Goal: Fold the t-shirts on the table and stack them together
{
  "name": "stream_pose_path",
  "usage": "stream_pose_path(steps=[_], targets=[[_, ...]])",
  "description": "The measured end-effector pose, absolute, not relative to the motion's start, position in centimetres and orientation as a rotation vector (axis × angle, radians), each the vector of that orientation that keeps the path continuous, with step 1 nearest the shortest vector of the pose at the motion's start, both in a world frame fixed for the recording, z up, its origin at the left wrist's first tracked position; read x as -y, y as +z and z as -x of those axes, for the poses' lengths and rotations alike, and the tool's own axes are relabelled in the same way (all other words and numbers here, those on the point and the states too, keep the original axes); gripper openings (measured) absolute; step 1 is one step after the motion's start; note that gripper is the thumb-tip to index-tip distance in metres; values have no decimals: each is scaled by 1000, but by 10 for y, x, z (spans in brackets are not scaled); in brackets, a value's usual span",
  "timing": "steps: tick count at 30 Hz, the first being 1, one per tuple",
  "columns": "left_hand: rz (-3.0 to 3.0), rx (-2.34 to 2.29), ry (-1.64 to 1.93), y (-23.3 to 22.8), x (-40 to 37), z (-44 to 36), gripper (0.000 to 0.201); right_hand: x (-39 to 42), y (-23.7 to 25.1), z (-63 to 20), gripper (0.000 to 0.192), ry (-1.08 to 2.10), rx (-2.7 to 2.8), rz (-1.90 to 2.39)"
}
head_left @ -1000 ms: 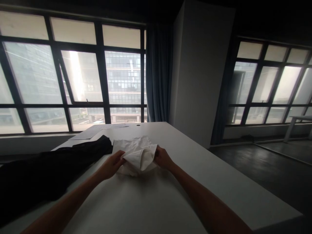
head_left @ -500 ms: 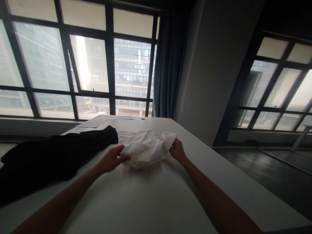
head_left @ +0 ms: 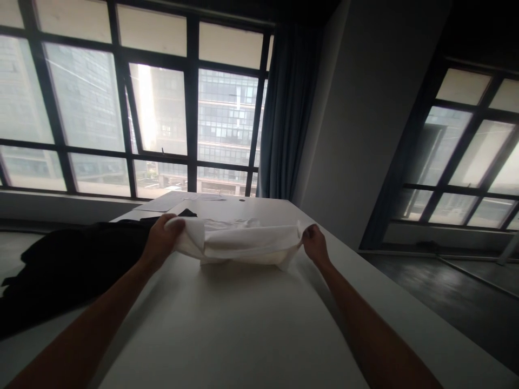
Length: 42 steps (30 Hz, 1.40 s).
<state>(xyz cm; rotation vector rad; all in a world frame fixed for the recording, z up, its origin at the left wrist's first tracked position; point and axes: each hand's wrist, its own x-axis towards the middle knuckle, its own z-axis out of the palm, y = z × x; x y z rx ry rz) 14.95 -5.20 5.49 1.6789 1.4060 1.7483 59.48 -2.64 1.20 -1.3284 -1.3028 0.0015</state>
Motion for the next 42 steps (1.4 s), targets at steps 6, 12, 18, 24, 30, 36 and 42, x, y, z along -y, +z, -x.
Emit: stream_pose_path(steps=[6, 12, 18, 24, 30, 36, 42], targets=[[-2169, -1402, 1221, 46, 42, -133, 45, 25, 15, -598, 35, -52, 1201, 1316], [-1943, -1534, 1458, 32, 28, -132, 43, 38, 25, -610, 43, 402, 1201, 1204], [-1392, -1803, 1853, 48, 25, -96, 43, 60, 27, -619, 62, 1179, 1753, 1250], [-1935, -1973, 1753, 48, 32, -98, 35, 33, -16, -563, 51, 485, 2011, 1459], [-2493, -1385, 414, 18, 66, -180, 64, 30, -39, -523, 31, 285, 2281, 1288], [-2544, -892, -93, 4, 93, -203, 105, 18, -17, -555, 33, 76, 1988, 1555], [-2626, -707, 1, -8, 93, -210, 79, 23, 3, -622, 37, -192, 1355, 1549]])
